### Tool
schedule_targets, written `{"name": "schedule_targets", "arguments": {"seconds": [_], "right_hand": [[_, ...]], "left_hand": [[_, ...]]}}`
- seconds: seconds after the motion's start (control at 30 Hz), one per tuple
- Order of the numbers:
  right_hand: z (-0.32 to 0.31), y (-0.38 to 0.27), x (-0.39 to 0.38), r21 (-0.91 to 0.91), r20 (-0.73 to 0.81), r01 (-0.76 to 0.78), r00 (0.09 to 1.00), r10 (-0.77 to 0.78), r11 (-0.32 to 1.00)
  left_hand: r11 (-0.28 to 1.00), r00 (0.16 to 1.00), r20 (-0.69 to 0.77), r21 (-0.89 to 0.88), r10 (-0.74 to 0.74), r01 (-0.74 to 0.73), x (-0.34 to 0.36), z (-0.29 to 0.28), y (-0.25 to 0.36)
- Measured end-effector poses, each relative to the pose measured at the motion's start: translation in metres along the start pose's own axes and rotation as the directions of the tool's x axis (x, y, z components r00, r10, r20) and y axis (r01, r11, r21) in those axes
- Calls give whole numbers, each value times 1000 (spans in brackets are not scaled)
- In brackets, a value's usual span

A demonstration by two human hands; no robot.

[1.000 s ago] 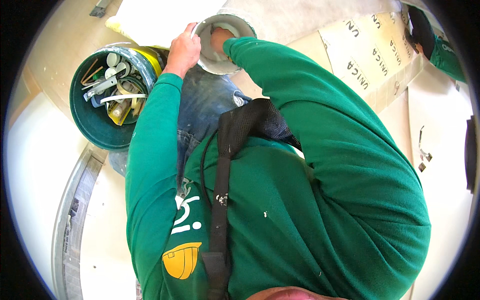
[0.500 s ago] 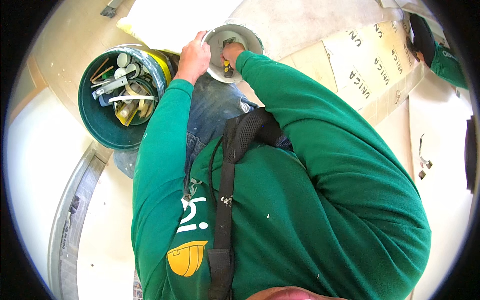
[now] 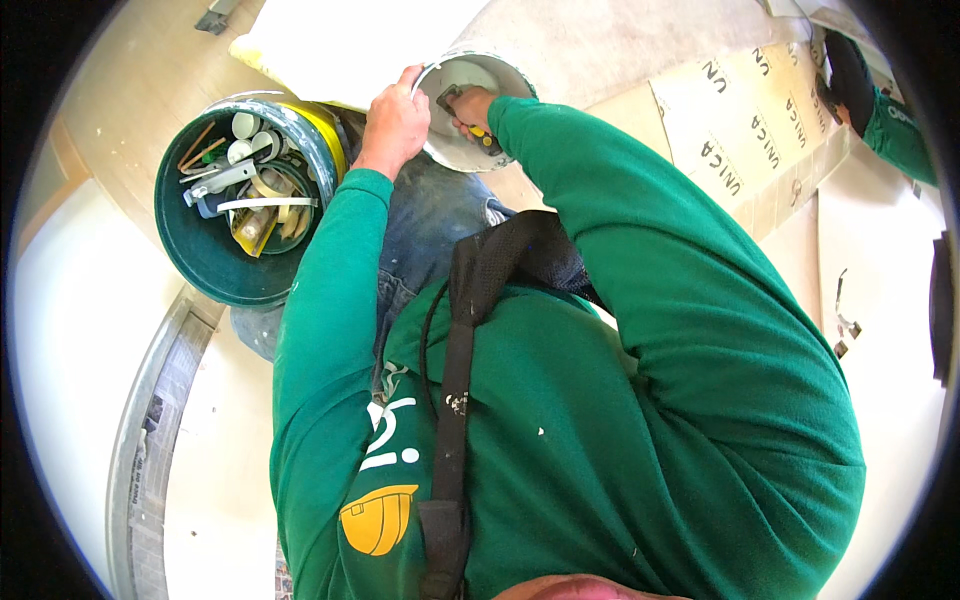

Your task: The person walks to a work area and places a bucket on the floor. They then use a small yellow tool to manually stir a white substance inside the bucket, scraping the sides and bottom to ensure thorough mixing.

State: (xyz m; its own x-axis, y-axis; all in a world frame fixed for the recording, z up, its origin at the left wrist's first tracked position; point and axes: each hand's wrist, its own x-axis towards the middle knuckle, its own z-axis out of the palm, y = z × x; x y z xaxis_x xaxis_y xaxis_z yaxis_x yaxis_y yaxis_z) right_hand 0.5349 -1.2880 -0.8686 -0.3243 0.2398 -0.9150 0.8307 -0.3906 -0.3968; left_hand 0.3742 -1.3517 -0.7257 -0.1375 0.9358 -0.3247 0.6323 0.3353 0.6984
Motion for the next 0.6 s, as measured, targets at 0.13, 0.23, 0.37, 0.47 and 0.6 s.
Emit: {"name": "schedule_targets", "arguments": {"seconds": [0.13, 0.23, 0.37, 0.47, 0.6], "right_hand": [[-1, 8, 10, -644, 46, 225, 966, -256, 731], [2, 11, 25, -399, -24, 60, 997, -75, 915], [-1, 27, 29, 110, -87, 50, 995, -40, 993], [5, -15, -17, 380, -73, -94, 989, 131, 920], [5, -24, -31, 553, -86, -97, 981, 172, 827]], "left_hand": [[999, 999, -3, 12, 35, -35, 0, 1, 2], [999, 999, 4, 10, 44, -44, 1, -2, 8], [998, 998, -12, 11, 55, -55, -1, 0, 8], [998, 998, -38, 19, 53, -52, -4, 0, -3], [998, 998, -26, 20, 55, -54, -2, 0, 0]]}}
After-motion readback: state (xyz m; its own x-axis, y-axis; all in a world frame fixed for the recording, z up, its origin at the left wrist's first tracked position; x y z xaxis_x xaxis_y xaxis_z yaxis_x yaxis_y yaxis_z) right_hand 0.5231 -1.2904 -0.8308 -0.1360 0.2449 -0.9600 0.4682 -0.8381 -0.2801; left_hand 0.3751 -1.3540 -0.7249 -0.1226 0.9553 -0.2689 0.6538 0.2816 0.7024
